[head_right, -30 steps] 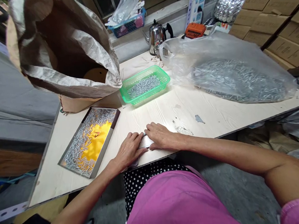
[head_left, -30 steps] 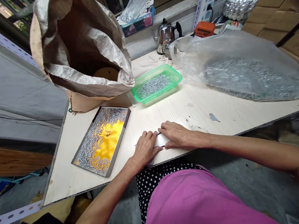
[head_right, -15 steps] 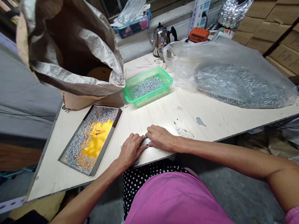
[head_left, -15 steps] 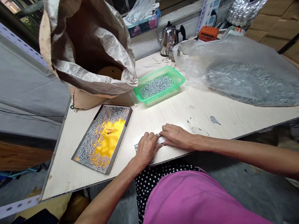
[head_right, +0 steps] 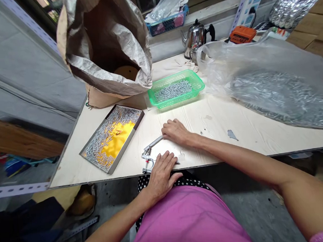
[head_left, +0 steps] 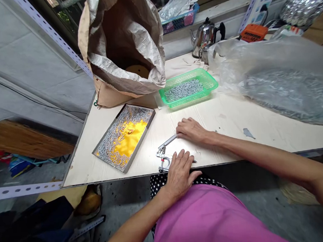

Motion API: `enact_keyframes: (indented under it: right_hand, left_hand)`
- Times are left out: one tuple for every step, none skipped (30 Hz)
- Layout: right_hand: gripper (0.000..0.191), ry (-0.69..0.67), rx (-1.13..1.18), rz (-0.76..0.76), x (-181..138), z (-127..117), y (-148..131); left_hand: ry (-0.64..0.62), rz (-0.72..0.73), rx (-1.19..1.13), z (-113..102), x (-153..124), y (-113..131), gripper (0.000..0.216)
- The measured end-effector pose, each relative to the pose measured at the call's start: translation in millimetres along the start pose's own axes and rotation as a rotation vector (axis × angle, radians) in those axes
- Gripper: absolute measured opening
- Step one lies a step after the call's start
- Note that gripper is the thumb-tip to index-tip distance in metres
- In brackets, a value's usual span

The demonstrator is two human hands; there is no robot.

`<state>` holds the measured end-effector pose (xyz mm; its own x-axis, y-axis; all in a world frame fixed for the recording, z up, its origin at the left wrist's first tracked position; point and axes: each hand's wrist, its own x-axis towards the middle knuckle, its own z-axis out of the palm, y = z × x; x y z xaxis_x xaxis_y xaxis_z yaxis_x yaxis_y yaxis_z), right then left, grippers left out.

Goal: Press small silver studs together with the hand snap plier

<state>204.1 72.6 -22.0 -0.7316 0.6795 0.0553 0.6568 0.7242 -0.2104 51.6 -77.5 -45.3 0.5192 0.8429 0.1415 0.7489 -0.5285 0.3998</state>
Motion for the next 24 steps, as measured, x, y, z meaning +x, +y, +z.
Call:
enact_keyframes:
  right_hand:
    - [0.018,0.001,-0.02,0.011,6.6,-2.4,-0.1]
    - [0.017,0.001,-0.036,0.023,12.4,-5.2,-1.7]
    - [0.015,-0.003,-0.046,0.027,17.2,-8.1,-5.7]
    - [0.014,-0.009,-0.048,0.01,21.0,-10.4,-12.3]
    - [0.015,-0.016,-0.042,-0.026,23.9,-12.0,-21.4]
    - [0.016,-0.027,-0.026,-0.096,26.1,-12.4,-32.4]
    - [0.016,-0.041,-0.007,-0.192,27.8,-11.5,-44.5]
    - [0.013,-0.059,0.006,-0.299,29.2,-9.3,-56.8]
    - [0.01,-0.079,0.008,-0.398,30.6,-5.9,-68.3]
    - [0.008,-0.093,0.0,-0.479,31.9,-1.6,-78.4]
    - [0.009,-0.099,-0.013,-0.538,33.4,3.3,-86.7]
    - [0.011,-0.097,-0.025,-0.574,35.0,8.4,-93.3]
    - [0.012,-0.086,-0.035,-0.592,36.8,13.2,-98.2]
    - [0.013,-0.071,-0.041,-0.606,38.7,17.4,-102.0]
    - [0.013,-0.055,-0.04,-0.62,40.8,20.6,-104.8]
    - [0.012,-0.041,-0.038,-0.629,43.1,22.5,-106.8]
    - [0.013,-0.026,-0.034,-0.627,45.5,22.7,-107.9]
    - [0.013,-0.004,-0.026,-0.61,47.9,20.7,-107.7]
    - [0.014,0.025,-0.013,-0.577,50.5,16.2,-105.7]
    - [0.015,0.068,0.002,-0.532,53.2,8.8,-101.2]
    - [0.016,0.128,0.012,-0.476,56.1,-1.5,-93.6]
    - [0.017,0.198,0.015,-0.416,59.3,-14.8,-82.6]
    - [0.019,0.274,0.008,-0.359,62.8,-30.6,-68.0]
    - [0.02,0.358,-0.018,-0.292,66.5,-48.4,-50.2]
  left_hand:
    - [0.006,-0.008,-0.011,-0.6,0.5,-0.6,0.049]
    - [0.014,-0.013,-0.019,-1.1,1.0,-1.1,0.05]
    - [0.021,-0.013,-0.027,-1.4,1.3,-1.5,0.05]
    - [0.026,-0.008,-0.036,-1.3,1.2,-1.7,0.05]
    - [0.027,0.004,-0.045,-0.5,0.8,-1.8,0.051]
    - [0.025,0.016,-0.054,0.8,0.1,-1.8,0.053]
    - [0.02,0.021,-0.062,2.7,-0.9,-1.8,0.055]
    - [0.011,0.015,-0.067,5.0,-2.2,-1.8,0.056]
    - [-0.001,0.0,-0.069,7.6,-3.7,-1.9,0.058]
    - [-0.014,-0.021,-0.069,10.1,-5.2,-1.9,0.058]
    - [-0.027,-0.044,-0.07,12.5,-6.8,-1.8,0.058]
    - [-0.04,-0.066,-0.073,14.6,-8.4,-1.4,0.057]
    - [-0.051,-0.081,-0.077,16.3,-9.8,-0.7,0.057]
    - [-0.06,-0.094,-0.082,17.2,-10.9,0.3,0.058]
    - [-0.066,-0.106,-0.087,17.4,-11.8,1.6,0.058]
    - [-0.07,-0.114,-0.091,16.4,-12.3,2.9,0.059]
    - [-0.073,-0.116,-0.095,14.0,-12.4,3.9,0.06]
    - [-0.07,-0.103,-0.099,9.9,-12.3,4.2,0.06]
    - [-0.06,-0.073,-0.102,4.0,-11.8,3.1,0.059]
    - [-0.04,-0.03,-0.097,-4.0,-11.1,0.3,0.055]
    - [-0.005,0.013,-0.083,-13.8,-10.1,-4.9,0.048]
    - [0.045,0.04,-0.059,-25.4,-8.9,-12.8,0.04]
    - [0.108,0.038,-0.028,-38.1,-7.3,-23.6,0.033]
    - [0.178,-0.004,0.008,-51.7,-5.1,-37.1,0.027]
